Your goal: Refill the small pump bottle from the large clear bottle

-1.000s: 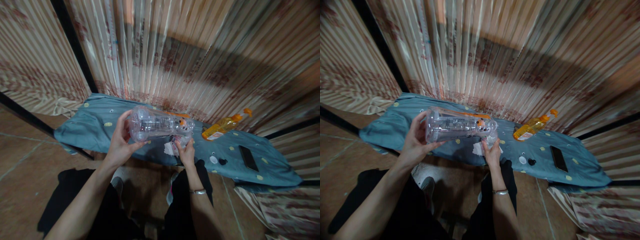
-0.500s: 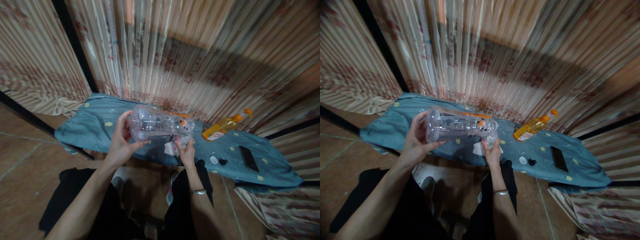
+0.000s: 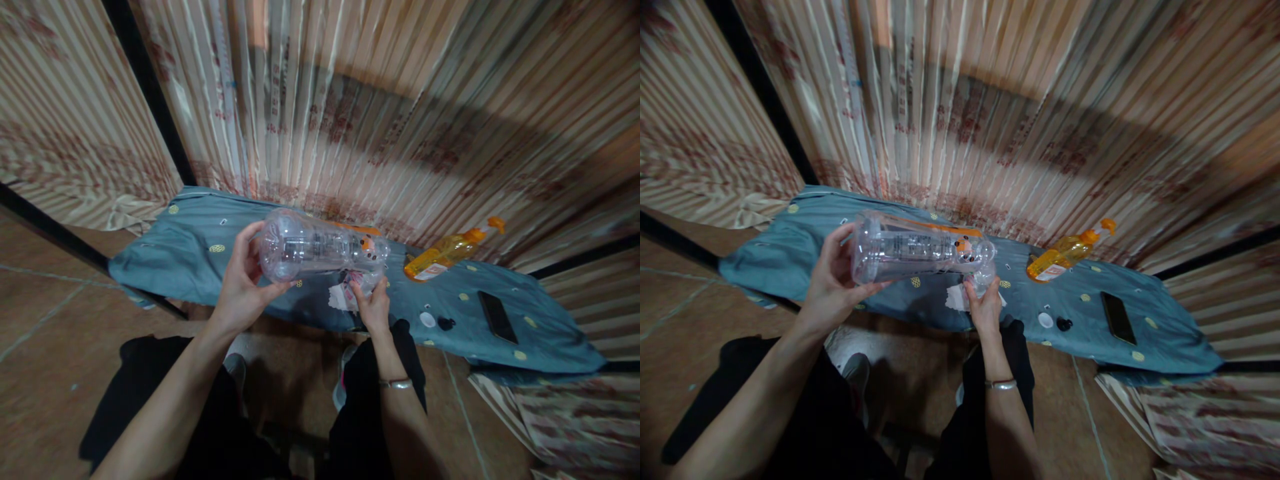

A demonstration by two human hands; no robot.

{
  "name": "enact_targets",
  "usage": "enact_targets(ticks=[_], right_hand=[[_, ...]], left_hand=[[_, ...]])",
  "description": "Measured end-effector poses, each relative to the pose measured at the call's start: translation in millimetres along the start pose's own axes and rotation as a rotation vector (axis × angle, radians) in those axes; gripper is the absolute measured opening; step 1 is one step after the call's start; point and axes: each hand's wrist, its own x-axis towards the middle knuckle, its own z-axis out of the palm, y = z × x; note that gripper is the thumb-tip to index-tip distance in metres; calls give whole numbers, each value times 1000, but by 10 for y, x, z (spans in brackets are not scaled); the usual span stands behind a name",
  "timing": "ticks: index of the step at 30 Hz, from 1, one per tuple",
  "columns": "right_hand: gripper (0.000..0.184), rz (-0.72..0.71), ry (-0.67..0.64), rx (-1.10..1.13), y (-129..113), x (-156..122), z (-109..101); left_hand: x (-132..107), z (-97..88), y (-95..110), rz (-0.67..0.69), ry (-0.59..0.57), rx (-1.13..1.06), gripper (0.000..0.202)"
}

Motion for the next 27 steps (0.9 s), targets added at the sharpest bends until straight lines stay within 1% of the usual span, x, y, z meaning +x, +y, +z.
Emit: enact_targets(ticks=[4, 13, 19, 27], right_hand=[[67, -24, 9, -5, 5, 2, 5], [65, -17, 2, -18, 21, 3, 2], [65, -36, 10, -6, 33, 2, 11], [65, -3, -8, -2, -4, -1, -11]], left_hand=[[2, 10, 13, -8, 6, -5, 88], [5, 13, 16, -26, 3, -30, 88], [7, 13, 17, -14, -1, -21, 87], [13, 32, 48, -26, 14, -53, 86]])
